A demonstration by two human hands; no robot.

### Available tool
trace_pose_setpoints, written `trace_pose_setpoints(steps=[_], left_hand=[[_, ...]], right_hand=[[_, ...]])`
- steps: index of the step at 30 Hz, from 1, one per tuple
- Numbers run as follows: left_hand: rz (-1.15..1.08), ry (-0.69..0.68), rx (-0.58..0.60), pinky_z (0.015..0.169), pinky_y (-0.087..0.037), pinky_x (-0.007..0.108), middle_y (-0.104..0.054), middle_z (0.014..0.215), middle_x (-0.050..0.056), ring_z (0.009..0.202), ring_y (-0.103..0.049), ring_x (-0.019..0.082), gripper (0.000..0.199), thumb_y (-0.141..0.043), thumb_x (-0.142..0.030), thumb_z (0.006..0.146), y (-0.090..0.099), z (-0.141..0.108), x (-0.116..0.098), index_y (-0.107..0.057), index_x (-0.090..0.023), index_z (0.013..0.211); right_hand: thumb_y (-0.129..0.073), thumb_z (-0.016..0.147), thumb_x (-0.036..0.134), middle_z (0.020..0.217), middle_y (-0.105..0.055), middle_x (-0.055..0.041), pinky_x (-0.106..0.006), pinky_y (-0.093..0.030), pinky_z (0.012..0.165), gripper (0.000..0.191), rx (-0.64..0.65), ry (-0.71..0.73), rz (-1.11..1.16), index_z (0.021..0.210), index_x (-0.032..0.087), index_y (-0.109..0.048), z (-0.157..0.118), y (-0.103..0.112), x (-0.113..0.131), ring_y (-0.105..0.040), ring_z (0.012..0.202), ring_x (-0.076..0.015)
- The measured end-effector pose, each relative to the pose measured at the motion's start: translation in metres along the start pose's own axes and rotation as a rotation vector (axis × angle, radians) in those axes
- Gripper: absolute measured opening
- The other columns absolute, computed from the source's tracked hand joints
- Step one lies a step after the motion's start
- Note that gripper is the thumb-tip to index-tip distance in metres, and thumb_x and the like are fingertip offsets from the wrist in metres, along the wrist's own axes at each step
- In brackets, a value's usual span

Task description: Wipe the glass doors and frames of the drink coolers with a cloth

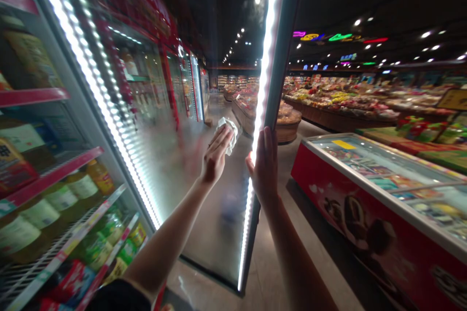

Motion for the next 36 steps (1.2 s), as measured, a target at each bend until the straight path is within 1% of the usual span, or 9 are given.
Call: trace_pose_setpoints(steps=[2,6,9,14,19,22,28,32,36], left_hand=[[-0.01,0.007,0.006,0.137,-0.045,0.048,-0.055,0.172,0.012,0.167,-0.041,0.022,0.067,-0.036,-0.004,0.114,-0.006,0.007,-0.003,-0.034,-0.027,0.177],[-0.063,-0.11,0.112,0.135,-0.049,0.051,-0.062,0.166,0.011,0.162,-0.049,0.022,0.068,-0.04,-0.007,0.114,-0.018,0.003,-0.018,-0.029,-0.028,0.178],[-0.073,-0.126,0.15,0.135,-0.048,0.049,-0.065,0.164,0.01,0.161,-0.051,0.02,0.071,-0.042,-0.007,0.114,-0.013,-0.007,-0.016,-0.027,-0.03,0.179],[-0.07,-0.076,0.067,0.136,-0.046,0.05,-0.059,0.169,0.01,0.165,-0.045,0.021,0.073,-0.038,-0.002,0.112,-0.006,0.004,-0.015,-0.027,-0.03,0.179],[-0.103,-0.137,0.158,0.135,-0.048,0.049,-0.061,0.167,0.01,0.164,-0.045,0.02,0.07,-0.038,-0.001,0.112,-0.01,0.0,-0.03,-0.032,-0.027,0.177],[-0.07,-0.179,0.201,0.133,-0.05,0.048,-0.064,0.165,0.01,0.162,-0.049,0.02,0.07,-0.04,-0.001,0.112,-0.002,-0.012,-0.029,-0.032,-0.026,0.177],[-0.058,-0.072,0.156,0.137,-0.045,0.051,-0.057,0.171,0.01,0.165,-0.043,0.022,0.073,-0.038,-0.003,0.113,-0.004,-0.005,-0.027,-0.023,-0.03,0.18],[-0.073,-0.124,0.134,0.135,-0.047,0.05,-0.059,0.169,0.01,0.162,-0.048,0.022,0.07,-0.04,-0.005,0.114,-0.006,-0.012,-0.037,-0.026,-0.027,0.179],[0.001,-0.084,0.084,0.136,-0.045,0.045,-0.058,0.169,0.008,0.161,-0.05,0.02,0.071,-0.042,-0.004,0.113,0.005,-0.019,-0.029,-0.026,-0.028,0.179]], right_hand=[[-0.063,0.105,0.014,0.188,-0.021,-0.0162,-0.062,-0.028,0.14,0.107,0.003,0.001,-0.001,0.182,0.037,0.007,-0.001,0.0,-0.001,-0.018,0.174,-0.0387],[-0.061,0.106,0.018,0.191,-0.014,-0.0103,-0.059,-0.028,0.141,0.104,0.0,0.01,-0.017,0.181,0.039,0.008,-0.002,0.001,-0.001,-0.016,0.175,-0.036],[-0.059,0.106,0.017,0.191,-0.011,-0.0063,-0.056,-0.027,0.142,0.102,-0.004,0.021,-0.006,0.181,0.039,0.007,-0.002,0.002,0.0,-0.012,0.176,-0.0335],[-0.058,0.106,0.018,0.191,-0.01,-0.0088,-0.059,-0.027,0.141,0.101,0.013,0.05,-0.006,0.182,0.035,0.007,-0.003,0.006,0.003,-0.012,0.176,-0.0354],[-0.058,0.108,0.038,0.191,-0.011,-0.0119,-0.067,-0.03,0.138,0.096,-0.01,0.107,0.042,0.183,0.029,0.002,-0.005,0.01,0.005,-0.013,0.175,-0.0399],[-0.057,0.106,0.038,0.191,-0.01,-0.0127,-0.07,-0.029,0.136,0.098,0.005,0.12,0.041,0.182,0.028,0.003,-0.005,0.011,0.007,-0.012,0.175,-0.0415],[-0.045,0.1,0.019,0.191,-0.008,-0.0113,-0.059,-0.025,0.141,0.094,0.026,0.082,0.031,0.183,0.024,0.002,-0.005,0.015,0.015,-0.007,0.177,-0.0344],[-0.04,0.103,0.027,0.191,-0.009,-0.0115,-0.065,-0.027,0.139,0.088,-0.017,0.154,0.064,0.183,0.022,-0.003,-0.006,0.019,0.018,-0.009,0.176,-0.0372],[-0.039,0.104,0.033,0.191,-0.008,-0.0147,-0.069,-0.029,0.136,0.088,0.001,0.167,0.043,0.182,0.019,-0.001,-0.007,0.018,0.019,-0.01,0.176,-0.0389]])
Point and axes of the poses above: each hand's wrist, its own z-axis towards the middle knuckle, its own y-axis out of the back of the hand, x = y × z, the point moved 8 cm from there along z, towards the middle knuckle
